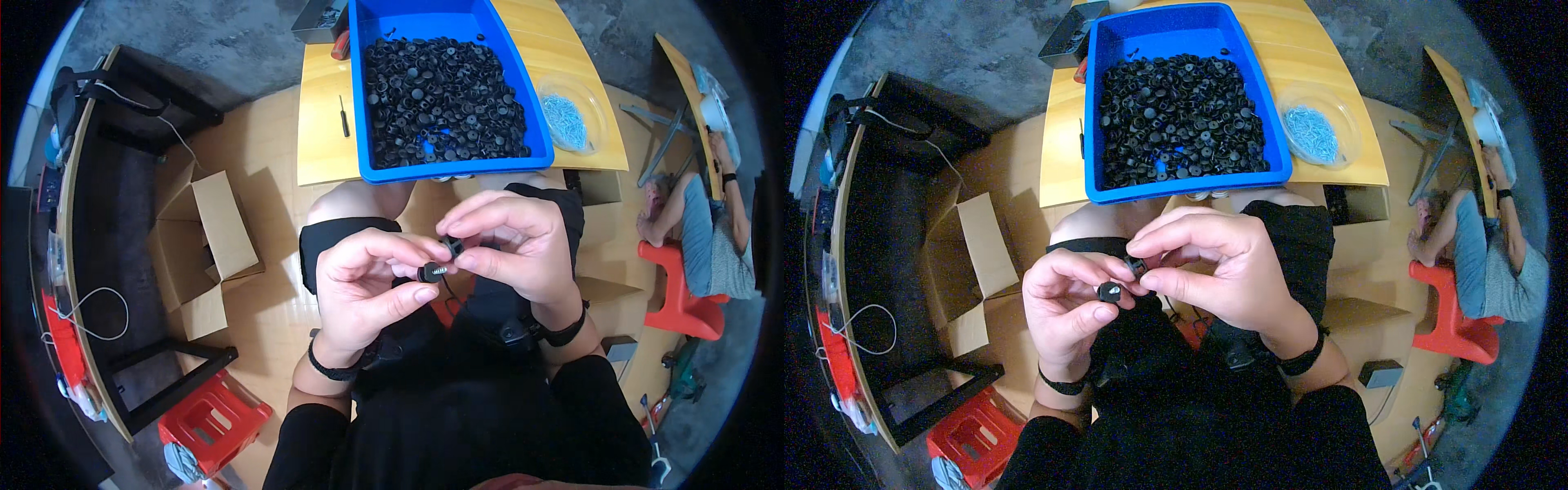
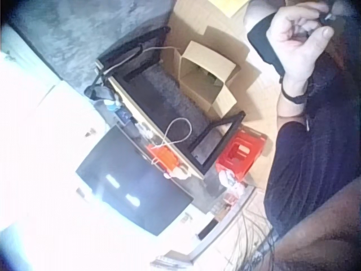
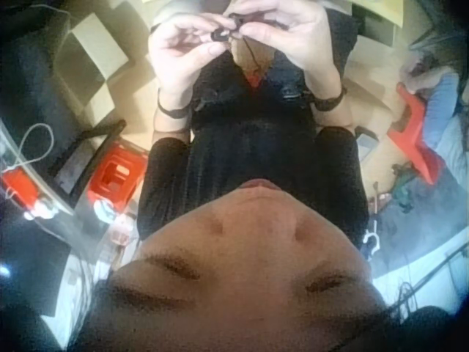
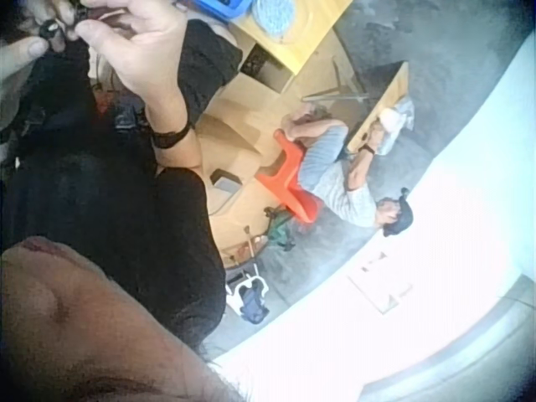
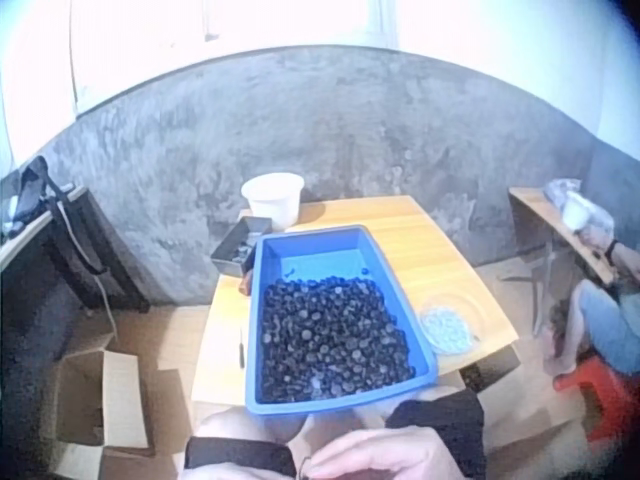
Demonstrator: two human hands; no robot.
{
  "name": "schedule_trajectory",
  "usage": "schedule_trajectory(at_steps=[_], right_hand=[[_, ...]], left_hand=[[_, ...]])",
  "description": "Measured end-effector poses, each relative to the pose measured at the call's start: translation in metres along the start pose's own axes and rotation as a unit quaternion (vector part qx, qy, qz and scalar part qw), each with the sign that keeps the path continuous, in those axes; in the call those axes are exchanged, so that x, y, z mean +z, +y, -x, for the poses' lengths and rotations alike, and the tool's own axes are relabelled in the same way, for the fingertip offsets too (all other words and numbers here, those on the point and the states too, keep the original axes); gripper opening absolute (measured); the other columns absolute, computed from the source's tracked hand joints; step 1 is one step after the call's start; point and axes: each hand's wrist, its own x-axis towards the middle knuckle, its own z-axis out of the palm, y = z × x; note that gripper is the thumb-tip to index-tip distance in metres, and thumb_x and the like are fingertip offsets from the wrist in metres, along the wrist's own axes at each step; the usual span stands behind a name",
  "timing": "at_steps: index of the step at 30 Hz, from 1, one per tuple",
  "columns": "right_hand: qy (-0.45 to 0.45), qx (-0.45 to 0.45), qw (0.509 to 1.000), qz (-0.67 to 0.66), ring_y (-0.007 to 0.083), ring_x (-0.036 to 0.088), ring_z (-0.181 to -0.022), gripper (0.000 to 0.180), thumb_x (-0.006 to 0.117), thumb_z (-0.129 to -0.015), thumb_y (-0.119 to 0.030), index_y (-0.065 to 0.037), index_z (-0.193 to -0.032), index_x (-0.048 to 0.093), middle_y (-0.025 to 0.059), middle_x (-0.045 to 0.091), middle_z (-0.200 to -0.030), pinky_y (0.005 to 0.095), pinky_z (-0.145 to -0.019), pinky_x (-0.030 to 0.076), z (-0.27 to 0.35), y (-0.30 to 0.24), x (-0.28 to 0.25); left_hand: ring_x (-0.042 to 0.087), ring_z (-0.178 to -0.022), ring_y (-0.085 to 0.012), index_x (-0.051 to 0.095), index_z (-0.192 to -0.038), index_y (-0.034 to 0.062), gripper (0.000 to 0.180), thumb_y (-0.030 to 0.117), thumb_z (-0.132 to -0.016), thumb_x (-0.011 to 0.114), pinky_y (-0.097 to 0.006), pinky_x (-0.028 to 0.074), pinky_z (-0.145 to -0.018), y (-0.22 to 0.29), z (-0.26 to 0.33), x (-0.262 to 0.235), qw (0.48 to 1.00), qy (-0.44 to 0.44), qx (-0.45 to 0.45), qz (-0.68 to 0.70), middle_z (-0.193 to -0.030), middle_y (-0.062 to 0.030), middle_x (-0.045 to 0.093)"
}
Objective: Assembling small black plastic caps with internal components.
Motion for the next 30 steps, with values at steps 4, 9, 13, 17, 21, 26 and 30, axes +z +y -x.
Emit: schedule_trajectory(at_steps=[4, 9, 13, 17, 21, 26, 30], right_hand=[[0.028, 0.012, 0.999, -0.020, 0.0151, 0.061, -0.083, 0.029, 0.066, -0.072, 0.008, 0.004, -0.100, 0.062, 0.0119, 0.061, -0.095, 0.0250, -0.072, 0.051, 0.009, -0.005, -0.003], [0.009, -0.003, 1.000, -0.010, 0.0154, 0.061, -0.081, 0.029, 0.069, -0.070, 0.006, 0.004, -0.098, 0.064, 0.0131, 0.061, -0.095, 0.0253, -0.071, 0.053, 0.011, -0.017, -0.001], [0.000, -0.018, 0.999, 0.029, 0.0148, 0.061, -0.079, 0.027, 0.070, -0.070, 0.004, 0.003, -0.096, 0.065, 0.0126, 0.062, -0.094, 0.0248, -0.069, 0.052, 0.008, -0.015, 0.000], [-0.006, -0.024, 0.999, 0.043, 0.0144, 0.061, -0.076, 0.026, 0.072, -0.069, 0.001, 0.002, -0.094, 0.066, 0.0117, 0.062, -0.091, 0.0239, -0.067, 0.052, 0.006, -0.015, 0.003], [-0.004, -0.035, 0.997, 0.065, 0.0139, 0.061, -0.074, 0.026, 0.072, -0.068, 0.001, 0.002, -0.093, 0.066, 0.0110, 0.063, -0.090, 0.0232, -0.066, 0.051, 0.005, -0.013, 0.005], [0.001, -0.044, 0.995, 0.084, 0.0142, 0.061, -0.072, 0.025, 0.073, -0.068, 0.000, 0.000, -0.092, 0.067, 0.0105, 0.063, -0.088, 0.0234, -0.063, 0.050, 0.004, -0.012, 0.006], [-0.002, -0.051, 0.993, 0.109, 0.0150, 0.061, -0.071, 0.025, 0.073, -0.067, -0.001, -0.001, -0.091, 0.067, 0.0107, 0.063, -0.087, 0.0241, -0.061, 0.049, 0.004, -0.012, 0.007]], left_hand=[[0.062, -0.086, -0.0181, 0.058, -0.093, -0.0041, 0.022, -0.008, -0.072, 0.067, -0.027, 0.050, -0.078, 0.003, 0.005, 0.007, 0.999, 0.032, -0.008, -0.041, -0.098, -0.0172, 0.062], [0.063, -0.077, -0.0179, 0.063, -0.086, -0.0038, 0.019, -0.005, -0.069, 0.070, -0.026, 0.050, -0.070, 0.008, 0.005, 0.012, 0.961, 0.053, 0.093, -0.255, -0.086, -0.0153, 0.065], [0.063, -0.074, -0.0183, 0.063, -0.085, -0.0036, 0.019, -0.004, -0.068, 0.071, -0.025, 0.050, -0.067, 0.012, 0.000, 0.015, 0.937, 0.032, 0.127, -0.323, -0.082, -0.0147, 0.065], [0.064, -0.072, -0.0198, 0.063, -0.086, -0.0039, 0.019, -0.003, -0.068, 0.071, -0.026, 0.051, -0.064, 0.014, 0.000, 0.014, 0.920, 0.018, 0.156, -0.359, -0.081, -0.0148, 0.064], [0.064, -0.071, -0.0206, 0.063, -0.086, -0.0042, 0.020, -0.002, -0.069, 0.071, -0.026, 0.051, -0.063, 0.016, 0.001, 0.013, 0.909, 0.014, 0.163, -0.384, -0.080, -0.0151, 0.064], [0.063, -0.073, -0.0214, 0.064, -0.084, -0.0038, 0.020, 0.000, -0.066, 0.073, -0.027, 0.050, -0.065, 0.016, 0.002, 0.015, 0.912, 0.030, 0.148, -0.381, -0.080, -0.0146, 0.064], [0.062, -0.074, -0.0216, 0.064, -0.082, -0.0040, 0.021, 0.002, -0.064, 0.075, -0.027, 0.049, -0.066, 0.014, 0.002, 0.014, 0.912, 0.044, 0.146, -0.382, -0.080, -0.0147, 0.064]])
